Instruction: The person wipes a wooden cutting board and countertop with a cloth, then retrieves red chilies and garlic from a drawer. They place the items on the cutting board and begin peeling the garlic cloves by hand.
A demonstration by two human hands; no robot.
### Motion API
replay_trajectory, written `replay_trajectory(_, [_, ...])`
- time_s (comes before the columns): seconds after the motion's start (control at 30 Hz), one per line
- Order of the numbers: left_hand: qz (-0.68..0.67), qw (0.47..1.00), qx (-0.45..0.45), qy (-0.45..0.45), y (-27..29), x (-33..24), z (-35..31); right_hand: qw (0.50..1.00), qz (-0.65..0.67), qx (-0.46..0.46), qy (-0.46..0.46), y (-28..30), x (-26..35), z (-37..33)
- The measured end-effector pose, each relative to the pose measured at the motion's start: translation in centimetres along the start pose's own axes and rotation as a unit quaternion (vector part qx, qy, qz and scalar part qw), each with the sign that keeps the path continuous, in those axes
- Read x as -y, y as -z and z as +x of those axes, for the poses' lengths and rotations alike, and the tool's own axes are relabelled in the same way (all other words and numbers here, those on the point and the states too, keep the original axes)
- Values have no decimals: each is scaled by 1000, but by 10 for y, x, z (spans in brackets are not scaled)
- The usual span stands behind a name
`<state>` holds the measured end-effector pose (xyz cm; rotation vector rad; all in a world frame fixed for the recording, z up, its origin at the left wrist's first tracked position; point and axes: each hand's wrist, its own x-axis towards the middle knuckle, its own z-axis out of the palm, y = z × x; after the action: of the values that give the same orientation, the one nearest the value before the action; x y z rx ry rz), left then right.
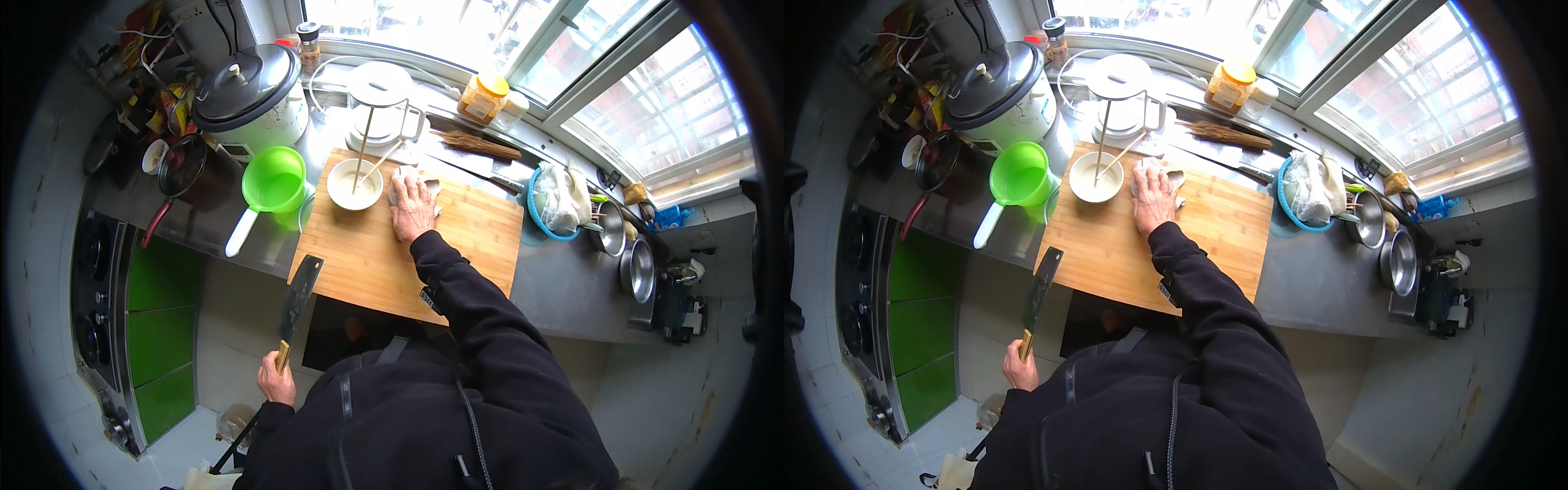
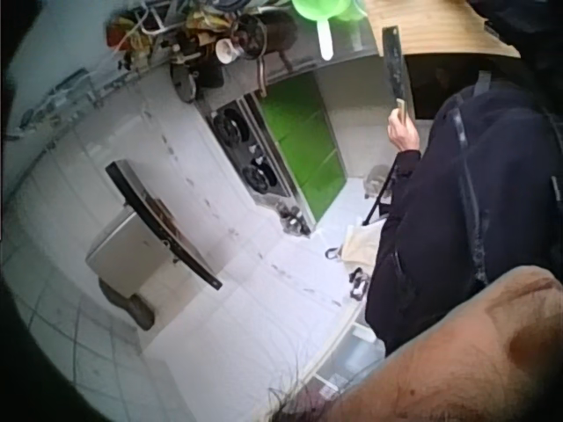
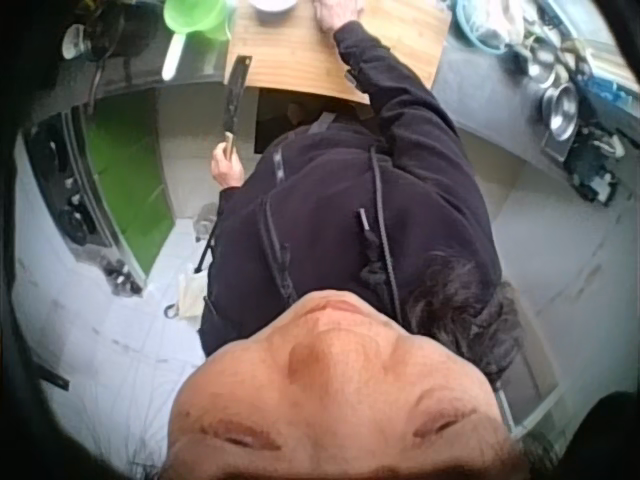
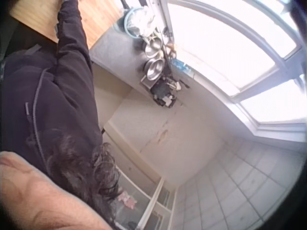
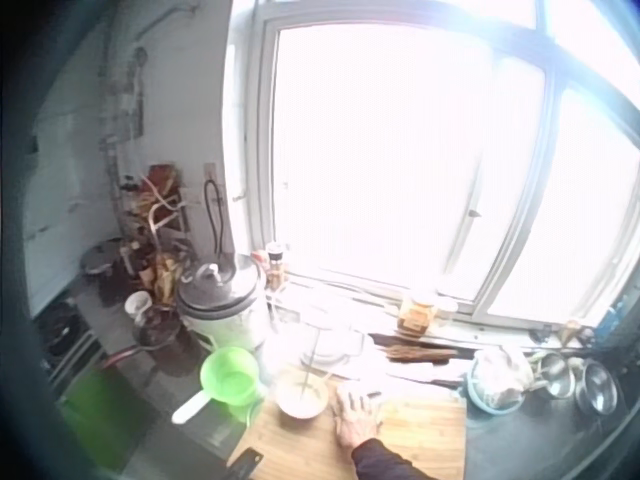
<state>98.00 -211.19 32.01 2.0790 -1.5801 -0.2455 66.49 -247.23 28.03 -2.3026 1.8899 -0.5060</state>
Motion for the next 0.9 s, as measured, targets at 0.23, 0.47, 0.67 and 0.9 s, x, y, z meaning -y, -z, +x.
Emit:
replay_trajectory(0.23, [-6, 1000, 0, 7, -2, -4, -5, 995, -25, 68, 64, -11, -7, 6])
replay_trajectory(0.47, [-18, 998, -1, -55, -8, -17, 17, 989, -58, 76, 115, -8, -37, 6])
replay_trajectory(0.67, [-21, 998, -2, -58, -11, -22, 18, 986, -165, -37, 1, 15, -129, -30])
replay_trajectory(0.9, [-36, 998, 14, -53, -16, -16, 14, 962, -213, -78, -154, 51, -235, -109])
